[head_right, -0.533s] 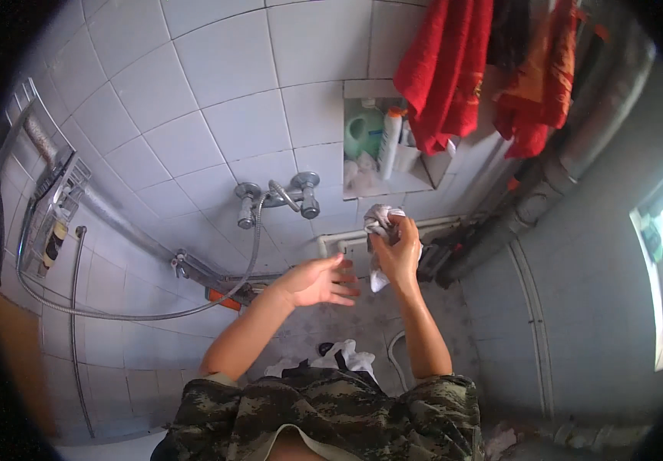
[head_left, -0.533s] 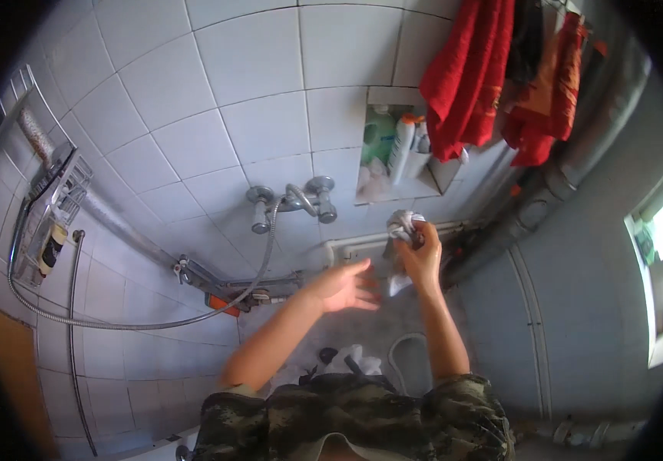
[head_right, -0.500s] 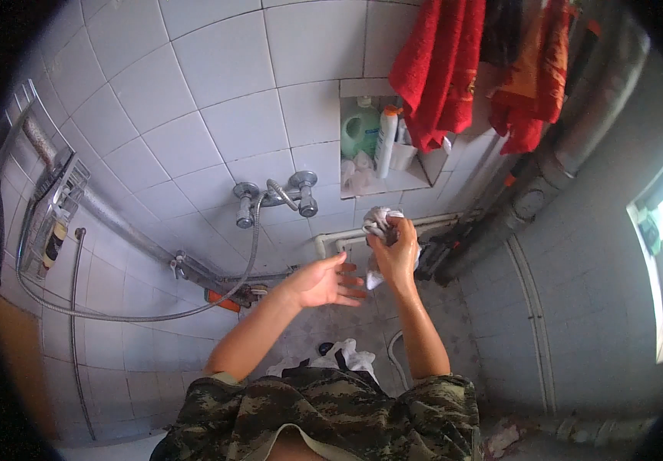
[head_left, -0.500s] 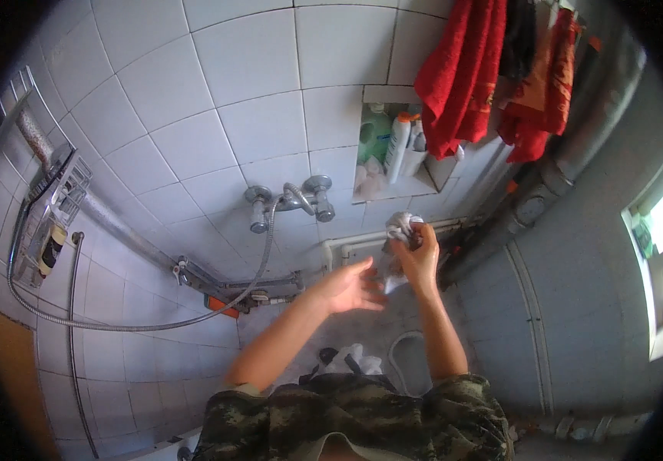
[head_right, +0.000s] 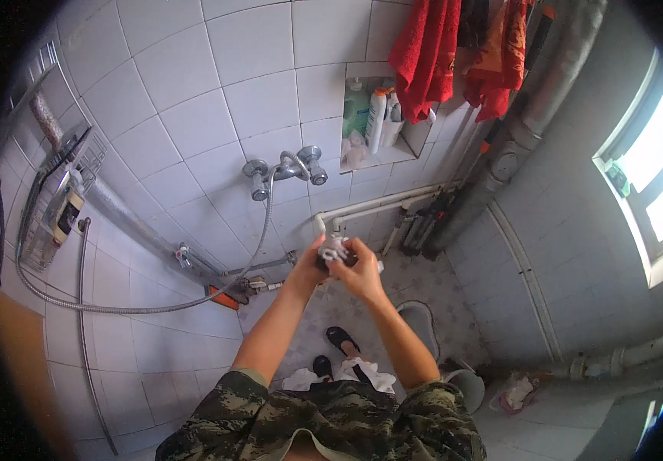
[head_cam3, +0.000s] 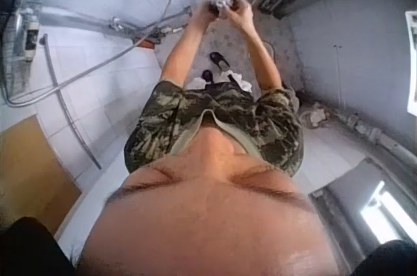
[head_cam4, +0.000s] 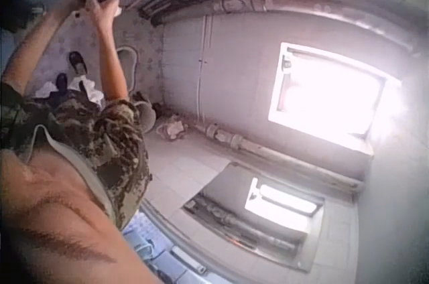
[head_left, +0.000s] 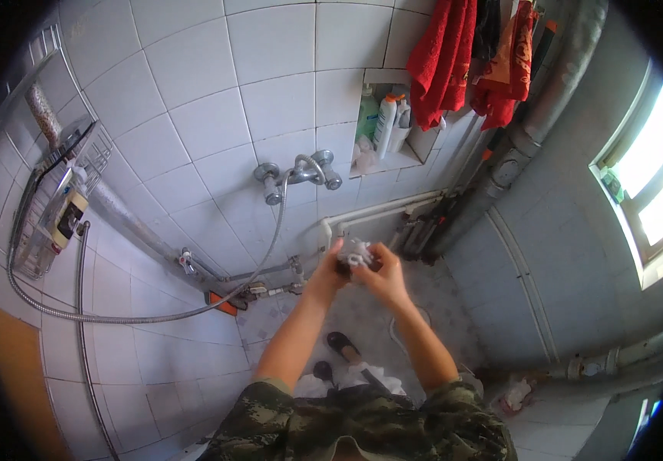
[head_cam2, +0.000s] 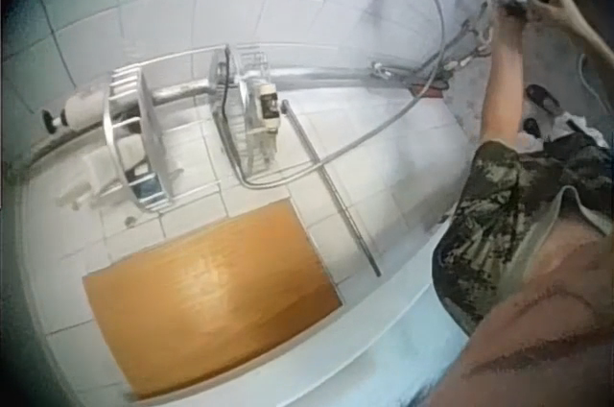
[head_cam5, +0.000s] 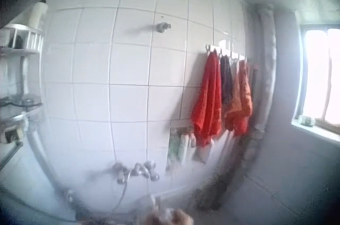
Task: The person wipes a showerhead, wall tiles, a glass shower door, and door frames with a cloth.
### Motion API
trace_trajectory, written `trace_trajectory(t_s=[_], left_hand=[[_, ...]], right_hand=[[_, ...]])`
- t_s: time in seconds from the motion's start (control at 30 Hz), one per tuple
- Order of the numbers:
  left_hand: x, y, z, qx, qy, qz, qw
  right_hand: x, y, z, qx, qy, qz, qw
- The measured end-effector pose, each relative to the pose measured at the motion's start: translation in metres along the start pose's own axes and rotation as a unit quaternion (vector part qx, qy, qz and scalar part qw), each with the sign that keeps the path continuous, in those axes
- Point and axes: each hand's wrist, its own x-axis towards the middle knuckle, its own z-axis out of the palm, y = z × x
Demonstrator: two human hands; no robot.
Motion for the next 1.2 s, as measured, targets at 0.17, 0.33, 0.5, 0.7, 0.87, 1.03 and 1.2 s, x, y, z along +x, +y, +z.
trace_trajectory(t_s=[0.17,0.33,0.5,0.7,0.87,1.03,1.2], left_hand=[[-0.039,-0.016,0.013,0.437,-0.132,0.182,0.871],[-0.022,-0.050,0.074,-0.052,0.086,-0.153,0.983],[0.010,-0.094,0.102,-0.117,0.085,-0.189,0.971],[0.029,-0.179,0.113,-0.150,0.011,-0.267,0.952],[0.057,-0.247,0.161,0.169,0.029,-0.264,0.949],[0.117,-0.331,0.177,0.656,0.076,-0.113,0.743],[0.143,-0.377,0.187,0.730,0.177,-0.023,0.660]], right_hand=[[-0.012,0.004,-0.042,0.070,0.027,0.011,0.997],[0.005,0.086,-0.112,0.307,0.095,0.166,0.932],[-0.059,0.148,-0.110,0.607,-0.068,0.151,0.777],[-0.067,0.119,-0.184,0.666,-0.076,-0.009,0.742],[-0.053,0.120,-0.312,0.448,-0.068,0.226,0.863],[-0.035,0.152,-0.363,0.125,-0.018,0.345,0.930],[-0.039,0.191,-0.378,-0.322,0.192,0.310,0.874]])
